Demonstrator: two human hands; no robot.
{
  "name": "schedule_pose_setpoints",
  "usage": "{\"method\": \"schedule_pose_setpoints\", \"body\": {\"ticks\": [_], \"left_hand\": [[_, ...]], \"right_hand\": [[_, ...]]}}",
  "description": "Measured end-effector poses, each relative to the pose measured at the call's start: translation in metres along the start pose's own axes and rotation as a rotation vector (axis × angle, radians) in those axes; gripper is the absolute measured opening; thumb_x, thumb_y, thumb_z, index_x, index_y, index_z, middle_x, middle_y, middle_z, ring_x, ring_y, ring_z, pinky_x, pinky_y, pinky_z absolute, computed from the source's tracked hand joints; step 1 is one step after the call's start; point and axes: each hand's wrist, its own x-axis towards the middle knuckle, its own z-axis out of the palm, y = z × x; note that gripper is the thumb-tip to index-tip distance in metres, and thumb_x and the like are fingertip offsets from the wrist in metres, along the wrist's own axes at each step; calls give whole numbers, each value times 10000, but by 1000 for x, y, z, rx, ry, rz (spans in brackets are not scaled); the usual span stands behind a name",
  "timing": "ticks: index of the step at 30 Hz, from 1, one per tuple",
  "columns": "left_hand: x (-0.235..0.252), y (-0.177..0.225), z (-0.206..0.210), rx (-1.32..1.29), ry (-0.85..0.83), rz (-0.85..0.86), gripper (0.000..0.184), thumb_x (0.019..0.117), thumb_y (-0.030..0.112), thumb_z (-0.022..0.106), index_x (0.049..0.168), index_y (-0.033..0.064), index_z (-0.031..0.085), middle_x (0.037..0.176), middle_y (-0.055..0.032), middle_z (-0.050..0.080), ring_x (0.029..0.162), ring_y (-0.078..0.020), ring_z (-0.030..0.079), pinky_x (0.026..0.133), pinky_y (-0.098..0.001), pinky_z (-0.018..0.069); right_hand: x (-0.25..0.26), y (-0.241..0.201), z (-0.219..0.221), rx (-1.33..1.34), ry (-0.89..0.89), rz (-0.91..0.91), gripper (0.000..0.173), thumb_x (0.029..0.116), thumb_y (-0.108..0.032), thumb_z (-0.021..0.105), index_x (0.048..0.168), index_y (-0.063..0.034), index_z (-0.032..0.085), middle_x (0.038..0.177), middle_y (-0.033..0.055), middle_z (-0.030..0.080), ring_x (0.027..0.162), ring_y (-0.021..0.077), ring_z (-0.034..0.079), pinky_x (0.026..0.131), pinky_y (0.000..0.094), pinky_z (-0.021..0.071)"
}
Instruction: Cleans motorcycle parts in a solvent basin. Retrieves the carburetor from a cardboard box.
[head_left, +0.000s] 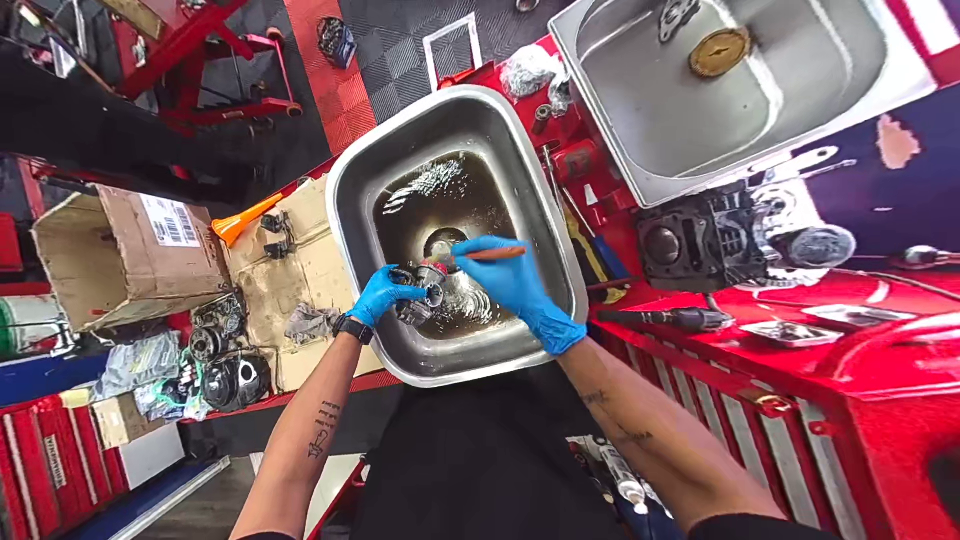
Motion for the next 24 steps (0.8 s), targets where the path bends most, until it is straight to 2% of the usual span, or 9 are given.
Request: {"method": "schedule_pose_setpoints", "body": {"ticks": [2,4,7,10,13,15,17,20,24], "left_hand": [[-3,-3,2,-89,20,-17,773,727,180,890,1379,-16,523,1142,-151,695,957,-193,698,816,-359,601],[-2,-8,6,-144,65,-38,758,776,222,868,1414,18,513,1172,-157,677,927,-202,683,754,-363,588],[-4,-25,13,-268,86,-62,745,843,239,826,1474,58,474,1261,-168,648,979,-229,679,760,-389,593],[-5,-32,18,-401,76,-37,697,904,205,768,1505,70,440,1256,-171,653,987,-240,688,776,-405,605],[-12,-38,21,-557,14,-30,513,1022,196,605,1491,69,436,1218,-133,672,1016,-216,694,824,-397,608],[-16,-32,24,-679,6,-112,394,1086,323,462,1409,103,517,1187,-114,698,1043,-231,696,849,-429,602],[-22,-25,24,-864,26,-240,463,1080,466,395,1360,135,556,1191,-130,693,1060,-272,693,840,-460,605],[-27,-23,31,-1011,16,-322,620,1042,618,317,1292,112,575,1079,-158,706,879,-261,716,706,-381,618],[-23,-26,33,-1038,-23,-292,711,1026,678,215,1251,110,579,1016,-159,710,801,-246,704,624,-330,585]], "right_hand": [[-15,13,10,79,29,65,124,898,-85,749,1014,-49,775,1001,29,774,915,64,725,862,274,613],[-14,21,7,81,147,146,108,890,-92,756,991,-54,772,950,17,769,858,60,721,814,266,612],[-17,16,10,145,200,243,105,884,-104,761,975,-51,763,893,29,766,785,103,730,766,314,633],[-16,28,2,154,269,333,122,883,-116,762,982,-45,756,889,46,762,766,136,736,763,339,641],[-23,21,8,276,234,336,109,894,-83,754,984,-21,744,873,58,763,754,158,743,750,339,649],[-27,24,7,223,225,305,105,887,-97,758,974,-38,757,891,41,768,774,131,741,765,327,645],[-30,18,2,199,214,215,102,886,-91,750,972,-39,756,917,39,768,802,121,737,774,322,637],[-37,7,10,201,102,43,118,903,-73,742,1006,-24,766,1011,57,773,916,109,734,850,298,622],[-18,12,-6,143,184,67,104,904,-94,743,995,-48,764,964,29,769,857,79,723,801,273,617]]}}
